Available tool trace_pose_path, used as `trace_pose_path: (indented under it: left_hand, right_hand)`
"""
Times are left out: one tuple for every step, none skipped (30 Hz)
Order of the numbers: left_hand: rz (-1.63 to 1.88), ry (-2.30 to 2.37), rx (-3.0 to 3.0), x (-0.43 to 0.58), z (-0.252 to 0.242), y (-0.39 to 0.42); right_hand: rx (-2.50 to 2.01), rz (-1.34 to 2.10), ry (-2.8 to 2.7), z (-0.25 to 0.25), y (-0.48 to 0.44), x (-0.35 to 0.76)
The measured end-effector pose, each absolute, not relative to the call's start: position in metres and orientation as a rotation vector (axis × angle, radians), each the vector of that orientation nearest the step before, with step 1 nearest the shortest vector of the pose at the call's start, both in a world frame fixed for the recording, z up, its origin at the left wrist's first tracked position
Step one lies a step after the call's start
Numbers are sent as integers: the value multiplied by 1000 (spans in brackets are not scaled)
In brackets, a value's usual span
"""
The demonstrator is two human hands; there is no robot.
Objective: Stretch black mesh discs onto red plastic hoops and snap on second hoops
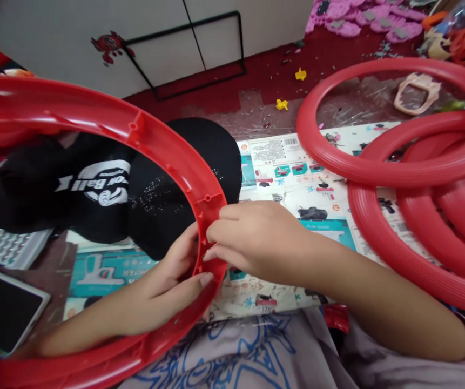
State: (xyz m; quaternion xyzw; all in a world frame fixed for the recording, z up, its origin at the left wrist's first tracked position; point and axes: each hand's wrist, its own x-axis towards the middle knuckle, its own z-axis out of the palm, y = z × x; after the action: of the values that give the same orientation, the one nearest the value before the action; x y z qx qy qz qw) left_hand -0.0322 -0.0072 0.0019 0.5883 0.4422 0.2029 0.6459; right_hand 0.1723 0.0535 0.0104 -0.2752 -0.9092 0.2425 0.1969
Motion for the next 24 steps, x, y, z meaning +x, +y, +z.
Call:
trace_pose_path:
  left_hand:
    - [447,1004,1357,-32,2,-7]
    - [427,1000,1365,-32,1,-6]
    - [407,1000,1366,-33,1,-6]
    - [389,998,1361,-33,0,-6]
    - [380,991,1353,-33,-1,-6]
    - [378,975,1341,-33,-2,-6]
    - [386,948,1331,-34,-3,-6]
    - [400,916,1321,-34,-5,-5]
    - [418,884,1307,-34,-6,-5]
    - [439,856,1286,-34,-6,-5]
    - [453,840,1253,-34,-6,-5]
    - [455,830,1211,-34,-6,-5]
    - [446,816,1166,-33,-6,-5]
    - [428,798,1128,-33,-6,-5]
    - [410,778,1113,-33,-6,-5]
    - [393,768,1128,-33,-5,-5]
    - [374,772,1169,-33,-5,-5]
    - [359,787,1232,-33,-5,-5]
    - [349,815,1303,-34,-4,-5]
    - [339,841,1370,-35,-4,-5]
    - [332,858,1420,-36,-4,-5]
    - [332,869,1447,-37,-3,-6]
    - [340,877,1452,-37,-3,-6]
    - [353,893,1442,-38,-3,-6]
  right_hand:
    - [-755,713,-2557,13,54,173]
    - [-744,737,-2556,14,55,174]
    - [-735,757,-2544,16,55,174]
    - [-728,777,-2525,16,56,174]
    - [-719,797,-2509,16,55,174]
    - [-708,808,-2495,16,55,173]
    - [-695,815,-2492,15,55,172]
    - [-681,812,-2495,15,55,172]
    - [-671,804,-2500,14,54,171]
    - [-666,794,-2505,14,54,171]
    - [-665,790,-2507,14,54,171]
    - [-668,792,-2503,14,54,171]
    - [-675,796,-2496,14,54,170]
    - [-682,799,-2489,14,53,170]
    - [-691,798,-2483,14,53,170]
    - [-702,795,-2478,14,53,169]
    - [-712,791,-2471,14,53,169]
    - [-721,790,-2461,13,52,168]
    - [-728,795,-2447,13,52,168]
    - [-732,804,-2432,12,52,167]
    - [-738,808,-2415,11,51,167]
    - [-742,807,-2400,11,51,166]
    - [-746,800,-2389,10,51,166]
    - [-752,790,-2382,9,50,166]
